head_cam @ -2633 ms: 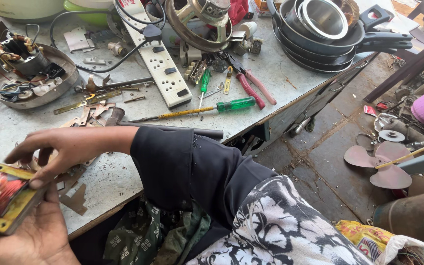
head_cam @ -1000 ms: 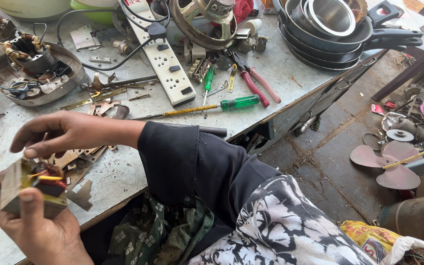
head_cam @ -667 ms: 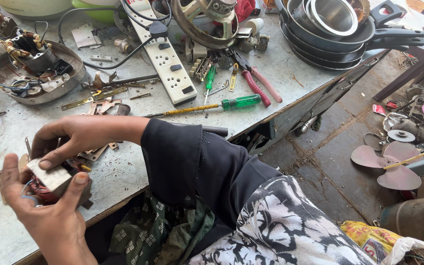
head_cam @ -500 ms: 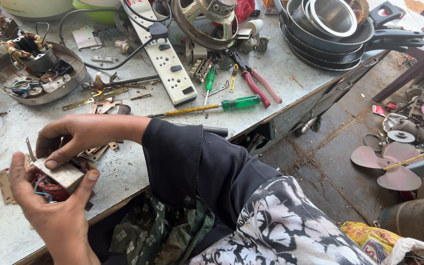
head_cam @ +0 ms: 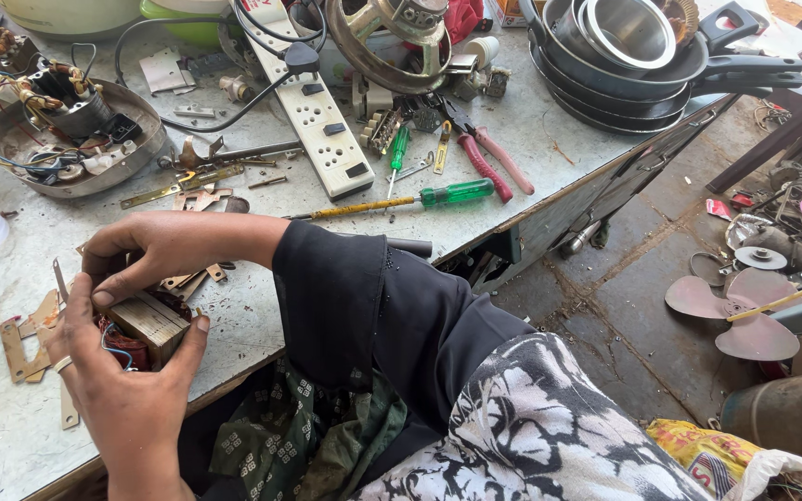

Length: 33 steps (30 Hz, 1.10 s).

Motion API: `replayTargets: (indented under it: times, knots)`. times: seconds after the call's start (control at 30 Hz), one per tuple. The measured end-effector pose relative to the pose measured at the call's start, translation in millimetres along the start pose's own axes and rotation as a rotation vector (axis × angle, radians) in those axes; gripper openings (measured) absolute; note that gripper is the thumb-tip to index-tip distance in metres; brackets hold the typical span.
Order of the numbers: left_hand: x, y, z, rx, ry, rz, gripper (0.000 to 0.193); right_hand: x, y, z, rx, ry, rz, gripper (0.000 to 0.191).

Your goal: The person disassembles a transformer by hand and with a screwdriver, removing metal core laminations from around the coil. They then use a hammer to drive the laminations back into place to reassemble the component.

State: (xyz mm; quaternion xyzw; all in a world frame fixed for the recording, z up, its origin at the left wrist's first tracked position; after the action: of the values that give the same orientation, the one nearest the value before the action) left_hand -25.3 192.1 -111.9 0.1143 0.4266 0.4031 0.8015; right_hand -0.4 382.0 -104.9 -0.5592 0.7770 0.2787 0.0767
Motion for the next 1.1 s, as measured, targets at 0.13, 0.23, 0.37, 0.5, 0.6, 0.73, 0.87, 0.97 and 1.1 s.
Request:
replayTargets:
  times: [0.13,0.23,0.37,0.5,0.6,0.73,0.87,0.97,1.1]
  knots:
    - [-1.1,3.1,-5.5,-0.09,0.019,-0.08,0.122,0.9,0.3,-0.2,0.022,0.024,-0.007,0.049]
    - [-7.5,3.1,2.4,0.075,-0.101,0.058,0.123,1.1,0.5,-0.9,0.041,0.013,0.018,0.054]
    - [-11.1,1.7,-3.3,0.006,-0.621,0.118,0.107,0.9,-2.0,-8.2,0.043,0.182,0.031,0.06]
    - [-8.5,5.3,-23.2,-0.181,-1.201,0.09,0.096,4.5,-4.4,-17.8,0.012,0.205,0.019,0.066]
    - [-11.9,4.9,-38.5,-0.184,-1.342,0.073,0.092,13.3,-4.4,-27.3,-0.129,0.116,0.013,0.072]
    - [-10.9,6.7,-60.7,-0.252,-1.355,0.057,0.092,29.0,-6.4,-33.9,-0.287,0.018,0.015,0.08]
    - [-2.8,3.8,-79.1,-0.336,-1.438,0.037,0.093,36.5,-7.1,-27.8,-0.232,-0.011,0.089,0.07]
    - [3.7,1.0,-87.4,-0.442,-1.68,0.012,0.086,38.0,-7.3,-23.4,-0.231,0.052,0.131,0.06]
    - [2.5,-0.6,-81.9,-0.472,-1.709,-0.023,0.089,39.5,-5.9,-18.4,-0.188,0.128,0.137,0.073]
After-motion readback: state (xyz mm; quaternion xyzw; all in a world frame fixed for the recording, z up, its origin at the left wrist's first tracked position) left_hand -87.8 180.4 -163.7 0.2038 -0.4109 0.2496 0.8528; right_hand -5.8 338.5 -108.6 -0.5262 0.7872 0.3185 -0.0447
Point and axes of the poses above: each hand's wrist, its own y-axis towards the middle knuckle, its own x-axis out of the palm, z = x × y, the point moved 4 cm from there along y, towards the middle knuckle, and after that the axes turned 8 degrees about z, right-handed, at the moved point
